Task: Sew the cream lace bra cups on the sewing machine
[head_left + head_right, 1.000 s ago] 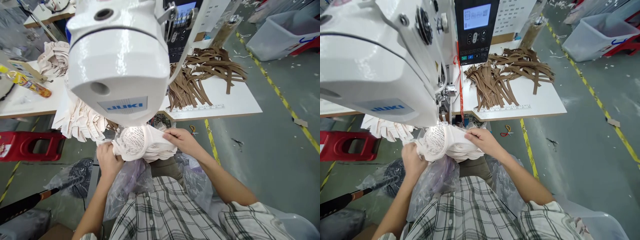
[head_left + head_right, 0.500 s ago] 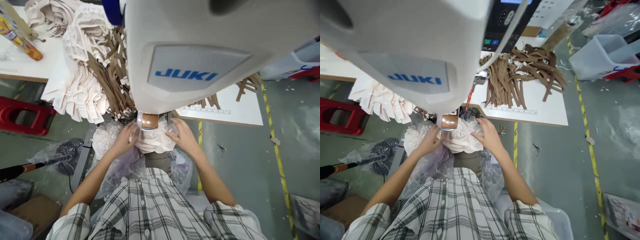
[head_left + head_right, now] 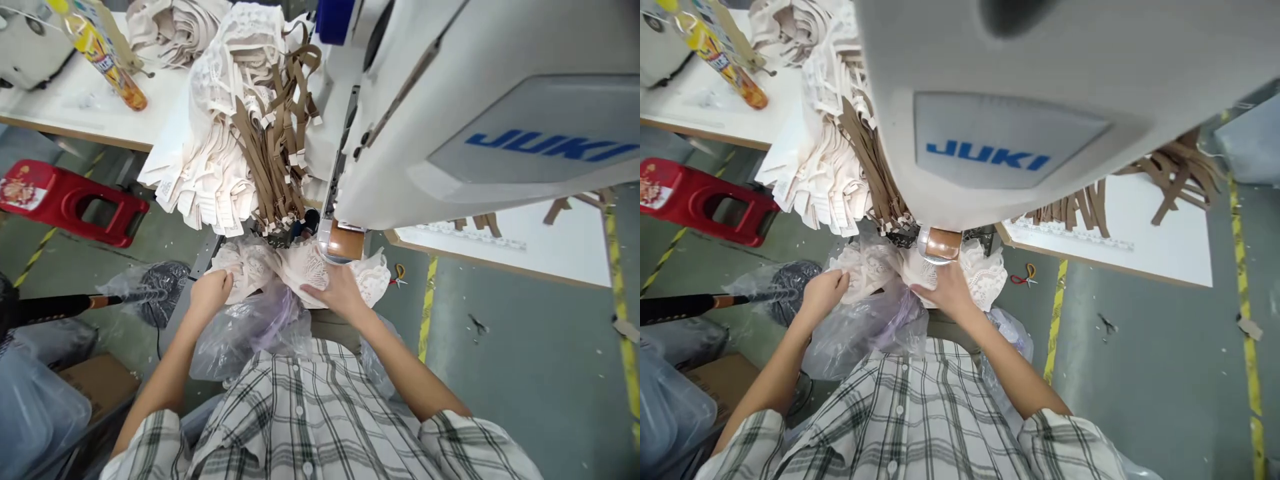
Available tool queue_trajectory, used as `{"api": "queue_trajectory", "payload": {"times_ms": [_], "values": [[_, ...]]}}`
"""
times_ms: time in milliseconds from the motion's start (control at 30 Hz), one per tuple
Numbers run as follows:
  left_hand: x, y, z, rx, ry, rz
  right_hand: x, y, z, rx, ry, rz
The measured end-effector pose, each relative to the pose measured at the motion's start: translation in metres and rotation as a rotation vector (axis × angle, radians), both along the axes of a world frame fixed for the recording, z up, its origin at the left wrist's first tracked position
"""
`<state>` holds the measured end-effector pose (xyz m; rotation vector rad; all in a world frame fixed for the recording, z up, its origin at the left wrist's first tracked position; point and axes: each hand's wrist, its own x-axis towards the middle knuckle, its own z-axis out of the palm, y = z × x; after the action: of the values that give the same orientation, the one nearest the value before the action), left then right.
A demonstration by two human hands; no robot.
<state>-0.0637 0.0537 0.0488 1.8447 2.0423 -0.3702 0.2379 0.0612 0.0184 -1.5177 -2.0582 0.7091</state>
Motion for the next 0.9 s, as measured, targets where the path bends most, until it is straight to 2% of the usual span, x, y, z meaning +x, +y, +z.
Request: {"api": "queue_trajectory", "payload": {"times_ms": [67,133,167,233,267,300,333,433,467,500,567,600,700,767,833,900], "values": [[0.019,-0.017,0.037,0.074,-0.088,-0.093,-0.023,0.003,0.026,0.003,0.081,0.280],[0.036,-0.030,0.070,0.200,-0.438,-0.217,-0.040,0.006,0.052,-0.032,0.089,0.586],[0.042,-0.032,0.081,0.249,-0.608,-0.234,-0.042,0.006,0.064,-0.071,0.060,0.682],[0.051,-0.026,0.092,0.397,-0.928,-0.188,-0.034,0.002,0.087,-0.123,0.021,0.758],[0.055,-0.019,0.091,0.445,-1.045,-0.142,-0.024,-0.002,0.098,-0.129,0.026,0.755],[0.060,-0.011,0.087,0.429,-1.141,-0.100,-0.013,-0.008,0.108,-0.125,0.054,0.742],[0.065,-0.002,0.080,0.320,-1.221,-0.066,0.000,-0.015,0.117,-0.123,0.096,0.726],[0.086,0.015,0.055,-0.275,-1.396,0.029,0.038,-0.038,0.133,-0.167,0.213,0.620],[0.094,0.017,0.049,-0.406,-1.441,0.062,0.049,-0.044,0.135,-0.184,0.234,0.551],[0.102,0.018,0.045,-0.471,-1.477,0.082,0.059,-0.050,0.136,-0.205,0.245,0.470],[0.117,0.017,0.045,-0.468,-1.483,0.052,0.077,-0.059,0.136,-0.279,0.234,0.329],[0.124,0.016,0.050,-0.427,-1.442,0.001,0.086,-0.062,0.135,-0.334,0.199,0.307],[0.141,0.013,0.070,-0.199,-1.235,-0.240,0.108,-0.060,0.134,-0.455,-0.034,0.272],[0.153,0.012,0.084,-0.118,-1.129,-0.431,0.113,-0.053,0.133,-0.380,-0.121,0.125],[0.162,0.012,0.095,-0.117,-1.079,-0.597,0.109,-0.042,0.131,-0.284,-0.014,0.036],[0.167,0.015,0.103,-0.035,-1.018,-0.668,0.098,-0.029,0.127,-0.307,0.196,0.122]]}}
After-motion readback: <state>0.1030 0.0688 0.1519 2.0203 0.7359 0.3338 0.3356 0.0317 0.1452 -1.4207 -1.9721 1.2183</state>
